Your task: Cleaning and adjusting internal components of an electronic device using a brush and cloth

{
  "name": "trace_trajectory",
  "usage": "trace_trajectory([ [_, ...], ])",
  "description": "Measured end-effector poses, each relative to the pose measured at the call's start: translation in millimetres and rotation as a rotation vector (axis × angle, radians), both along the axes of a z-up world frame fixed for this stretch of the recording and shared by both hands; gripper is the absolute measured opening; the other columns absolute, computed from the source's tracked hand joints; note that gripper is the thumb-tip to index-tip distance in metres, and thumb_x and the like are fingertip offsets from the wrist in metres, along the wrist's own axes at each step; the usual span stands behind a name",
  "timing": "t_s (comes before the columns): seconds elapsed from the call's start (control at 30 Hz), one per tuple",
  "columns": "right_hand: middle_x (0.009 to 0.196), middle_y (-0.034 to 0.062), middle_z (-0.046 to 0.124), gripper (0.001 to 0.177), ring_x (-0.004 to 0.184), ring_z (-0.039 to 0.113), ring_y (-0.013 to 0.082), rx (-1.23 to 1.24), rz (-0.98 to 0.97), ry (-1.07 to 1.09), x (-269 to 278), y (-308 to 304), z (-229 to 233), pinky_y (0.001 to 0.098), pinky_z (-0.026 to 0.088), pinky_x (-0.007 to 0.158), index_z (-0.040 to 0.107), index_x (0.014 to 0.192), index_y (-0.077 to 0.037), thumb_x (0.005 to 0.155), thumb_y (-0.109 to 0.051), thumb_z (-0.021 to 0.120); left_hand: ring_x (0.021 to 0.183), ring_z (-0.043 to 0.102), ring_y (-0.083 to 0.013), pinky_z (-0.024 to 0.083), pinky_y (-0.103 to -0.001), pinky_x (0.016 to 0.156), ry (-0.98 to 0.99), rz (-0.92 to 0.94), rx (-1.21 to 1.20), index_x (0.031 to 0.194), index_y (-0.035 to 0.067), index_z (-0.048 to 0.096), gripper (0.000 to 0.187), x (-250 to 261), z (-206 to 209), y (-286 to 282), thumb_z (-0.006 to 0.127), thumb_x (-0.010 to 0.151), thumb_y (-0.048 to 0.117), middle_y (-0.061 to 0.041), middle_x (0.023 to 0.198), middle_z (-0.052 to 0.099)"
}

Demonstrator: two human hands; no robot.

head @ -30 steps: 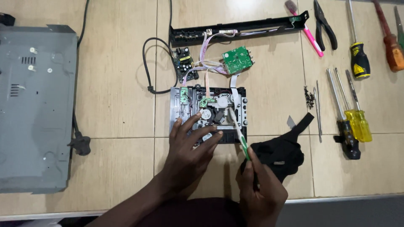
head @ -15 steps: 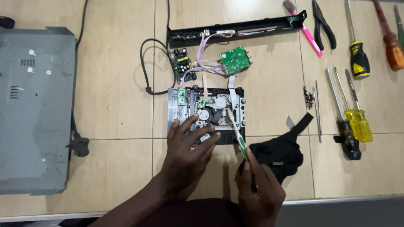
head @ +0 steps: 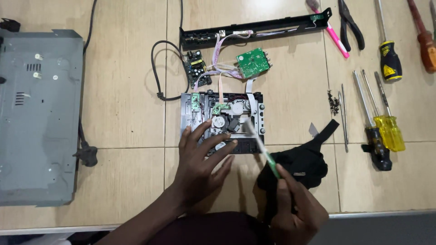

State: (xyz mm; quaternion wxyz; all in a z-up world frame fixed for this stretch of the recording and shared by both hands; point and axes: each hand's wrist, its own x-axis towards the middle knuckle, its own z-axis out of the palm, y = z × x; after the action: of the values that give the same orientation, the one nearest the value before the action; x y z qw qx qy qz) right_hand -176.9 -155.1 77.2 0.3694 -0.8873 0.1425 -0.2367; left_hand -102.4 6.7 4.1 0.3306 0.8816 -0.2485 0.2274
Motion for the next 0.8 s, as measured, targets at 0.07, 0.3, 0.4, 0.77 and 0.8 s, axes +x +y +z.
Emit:
trace_trajectory([
  [0.07, 0.086, 0.0103, 0.077, 0.023, 0.05, 0.056, 0.0113, -0.048, -0.044, 0.018, -4, -3, -8, 0.0254, 0.034, 0.045, 0.079, 0.109, -0.004, 0.102, -0.007, 0.057, 0.136, 0.053, -0.0408, 0.03, -0.061, 0.115, 0.006, 0.015, -0.015, 0.117, 0.018, 0.075, 0.027, 1, 7, -2, 0.078, 0.09, 0.023, -0.005, 0.126, 0.071],
  [0.3, 0.054, 0.0061, 0.062, 0.027, 0.046, 0.056, 0.0128, 0.039, -0.187, 0.112, -2, 10, 5, 0.0271, 0.043, 0.05, 0.08, 0.109, -0.005, 0.105, -0.011, 0.054, 0.139, 0.045, -0.0433, 0.035, -0.066, 0.113, -0.005, 0.079, -0.061, 0.099, 0.013, 0.074, 0.012, 46, 30, -27, 0.079, 0.091, 0.021, -0.012, 0.129, 0.064],
  [0.4, 0.055, 0.0057, 0.066, 0.028, 0.047, 0.061, 0.0128, 0.107, -0.234, 0.187, -1, 13, 6, 0.0272, 0.046, 0.05, 0.081, 0.111, -0.009, 0.103, -0.017, 0.055, 0.139, 0.041, -0.0461, 0.031, -0.069, 0.115, 0.039, 0.101, -0.057, 0.085, 0.012, 0.075, 0.012, 70, 31, -36, 0.081, 0.089, 0.023, -0.017, 0.13, 0.061],
  [0.77, 0.063, -0.0016, 0.074, 0.029, 0.047, 0.059, 0.0037, 0.069, -0.029, 0.178, 1, -1, -21, 0.0248, 0.045, 0.048, 0.078, 0.121, -0.013, 0.098, -0.017, 0.061, 0.129, 0.047, -0.0359, 0.021, -0.057, 0.116, 0.386, 0.137, 0.032, 0.076, 0.029, 0.084, 0.017, 105, 11, -43, 0.084, 0.075, 0.046, -0.009, 0.126, 0.066],
  [0.8, 0.068, -0.0015, 0.076, 0.031, 0.052, 0.061, 0.0031, 0.072, 0.004, 0.186, 2, -1, -21, 0.0243, 0.049, 0.052, 0.077, 0.123, -0.012, 0.096, -0.019, 0.064, 0.128, 0.048, -0.0343, 0.023, -0.055, 0.114, 0.429, 0.123, -0.008, 0.073, 0.028, 0.083, 0.016, 106, 13, -42, 0.083, 0.076, 0.044, -0.007, 0.124, 0.067],
])
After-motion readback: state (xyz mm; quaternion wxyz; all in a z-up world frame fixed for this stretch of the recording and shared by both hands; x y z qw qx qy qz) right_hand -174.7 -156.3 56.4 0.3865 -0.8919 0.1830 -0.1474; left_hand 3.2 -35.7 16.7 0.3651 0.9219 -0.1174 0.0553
